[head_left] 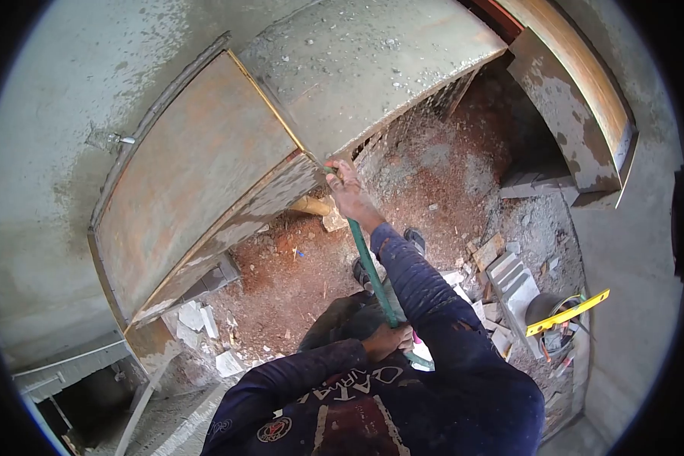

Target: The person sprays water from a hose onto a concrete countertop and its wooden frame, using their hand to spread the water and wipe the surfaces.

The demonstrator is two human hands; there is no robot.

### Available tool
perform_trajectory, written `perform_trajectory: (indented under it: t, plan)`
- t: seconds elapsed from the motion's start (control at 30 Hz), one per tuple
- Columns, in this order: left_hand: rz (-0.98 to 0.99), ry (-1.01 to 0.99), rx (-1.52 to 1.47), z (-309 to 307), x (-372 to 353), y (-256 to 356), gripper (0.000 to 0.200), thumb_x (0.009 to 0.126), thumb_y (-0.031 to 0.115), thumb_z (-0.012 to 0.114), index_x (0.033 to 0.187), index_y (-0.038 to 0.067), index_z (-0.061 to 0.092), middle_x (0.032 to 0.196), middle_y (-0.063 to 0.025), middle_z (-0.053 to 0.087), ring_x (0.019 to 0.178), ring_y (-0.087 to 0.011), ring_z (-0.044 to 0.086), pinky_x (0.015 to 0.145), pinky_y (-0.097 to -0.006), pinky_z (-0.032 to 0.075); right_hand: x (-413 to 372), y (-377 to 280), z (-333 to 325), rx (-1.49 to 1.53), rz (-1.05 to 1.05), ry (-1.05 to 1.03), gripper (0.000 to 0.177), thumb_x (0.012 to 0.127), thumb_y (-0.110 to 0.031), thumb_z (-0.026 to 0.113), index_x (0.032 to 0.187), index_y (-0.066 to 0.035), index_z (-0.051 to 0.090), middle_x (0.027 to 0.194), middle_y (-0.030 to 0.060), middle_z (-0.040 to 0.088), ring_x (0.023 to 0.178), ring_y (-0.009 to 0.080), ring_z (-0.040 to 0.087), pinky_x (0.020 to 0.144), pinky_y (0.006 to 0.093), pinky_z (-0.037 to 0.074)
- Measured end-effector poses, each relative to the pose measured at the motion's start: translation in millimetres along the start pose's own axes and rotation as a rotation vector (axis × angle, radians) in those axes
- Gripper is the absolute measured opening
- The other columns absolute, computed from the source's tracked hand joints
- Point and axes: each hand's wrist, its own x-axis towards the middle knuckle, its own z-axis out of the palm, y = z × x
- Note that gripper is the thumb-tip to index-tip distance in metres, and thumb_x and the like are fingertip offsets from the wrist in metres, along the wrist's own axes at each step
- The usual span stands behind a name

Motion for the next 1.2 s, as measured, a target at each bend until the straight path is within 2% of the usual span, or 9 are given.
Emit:
perform_trajectory:
  t: [0.03, 0.17, 0.47, 0.73, 0.83, 0.97, 1.07, 1.13, 1.2]
  plan:
    - [0.039, -0.094, -0.083, 2, -1, -1, 0.028, 0.102, 0.019, 0.044, 0.075, 0.013, 0.044, 0.064, 0.0046, 0.036, 0.058, -0.0109, 0.042, 0.061, -0.0300, 0.038, 3, 2, -1, 0.074, 0.026, -0.093, 0.044, 0.101, -0.035, 0.044, 0.137, -0.009, 0.045, 0.147, 0.0180, 0.040, 0.141, 0.0327, 0.031, 0.116, 0.0380, 0.024]
    - [0.086, -0.196, -0.109, 11, -6, 9, 0.029, 0.102, 0.022, 0.044, 0.074, 0.014, 0.042, 0.064, 0.0047, 0.036, 0.058, -0.0114, 0.042, 0.061, -0.0321, 0.038, 2, 9, 3, 0.092, 0.056, 0.007, 0.044, 0.101, -0.035, 0.044, 0.138, -0.009, 0.044, 0.146, 0.0187, 0.040, 0.136, 0.0334, 0.038, 0.112, 0.0392, 0.029]
    - [-0.030, 0.376, 0.205, 54, -13, 35, 0.028, 0.103, 0.021, 0.044, 0.076, 0.014, 0.041, 0.065, 0.0041, 0.037, 0.057, -0.0114, 0.041, 0.059, -0.0322, 0.038, 7, 6, -36, 0.248, 0.079, 0.160, 0.028, 0.099, -0.020, 0.048, 0.125, -0.008, 0.050, 0.116, 0.0156, 0.056, 0.110, 0.0308, 0.054, 0.096, 0.0363, 0.042]
    - [-0.013, -0.017, 0.090, 16, -10, 12, 0.029, 0.102, 0.030, 0.045, 0.078, 0.013, 0.046, 0.066, 0.0044, 0.040, 0.059, -0.0114, 0.044, 0.061, -0.0314, 0.039, -3, -16, -38, 0.169, 0.154, 0.049, 0.031, 0.100, -0.026, 0.046, 0.126, -0.010, 0.047, 0.108, 0.0133, 0.059, 0.094, 0.0271, 0.060, 0.084, 0.0443, 0.048]
    - [0.124, -0.332, -0.480, -120, -3, -67, 0.035, 0.096, 0.045, 0.040, 0.086, 0.016, 0.057, 0.070, 0.0037, 0.054, 0.073, -0.0166, 0.058, 0.076, -0.0358, 0.039, 6, 28, 10, 0.006, -0.059, 0.078, 0.037, 0.100, -0.033, 0.046, 0.131, -0.013, 0.047, 0.129, 0.0154, 0.053, 0.106, 0.0334, 0.058, 0.095, 0.0421, 0.045]
    - [0.110, -0.336, -0.393, -83, -10, -38, 0.036, 0.095, 0.048, 0.040, 0.089, 0.017, 0.058, 0.075, 0.0044, 0.059, 0.080, -0.0174, 0.061, 0.078, -0.0370, 0.039, 9, 47, 32, -0.043, -0.137, 0.203, 0.037, 0.100, -0.032, 0.046, 0.132, -0.014, 0.048, 0.126, 0.0159, 0.055, 0.116, 0.0321, 0.055, 0.099, 0.0399, 0.042]
    - [0.076, -0.397, -0.366, -12, -14, -8, 0.037, 0.091, 0.051, 0.048, 0.076, 0.016, 0.051, 0.067, 0.0041, 0.048, 0.066, -0.0153, 0.052, 0.072, -0.0336, 0.040, -14, -9, -11, 0.093, 0.189, 0.065, 0.035, 0.100, -0.030, 0.047, 0.131, -0.014, 0.048, 0.125, 0.0156, 0.056, 0.122, 0.0316, 0.052, 0.101, 0.0389, 0.041]
    - [-0.028, -0.095, -0.161, 20, -34, 20, 0.024, 0.099, 0.025, 0.045, 0.077, 0.016, 0.047, 0.068, 0.0029, 0.042, 0.065, -0.0158, 0.047, 0.071, -0.0375, 0.040, -11, -1, -14, 0.093, 0.176, 0.155, 0.034, 0.099, -0.028, 0.047, 0.130, -0.014, 0.049, 0.124, 0.0160, 0.056, 0.117, 0.0325, 0.055, 0.098, 0.0396, 0.042]
    - [-0.066, -0.021, -0.016, 40, -41, 30, 0.029, 0.097, 0.034, 0.046, 0.074, 0.016, 0.047, 0.066, 0.0030, 0.043, 0.063, -0.0156, 0.047, 0.071, -0.0358, 0.040, -12, 3, -16, 0.073, 0.080, 0.254, 0.032, 0.099, -0.025, 0.048, 0.128, -0.013, 0.050, 0.122, 0.0162, 0.056, 0.112, 0.0334, 0.057, 0.097, 0.0403, 0.043]
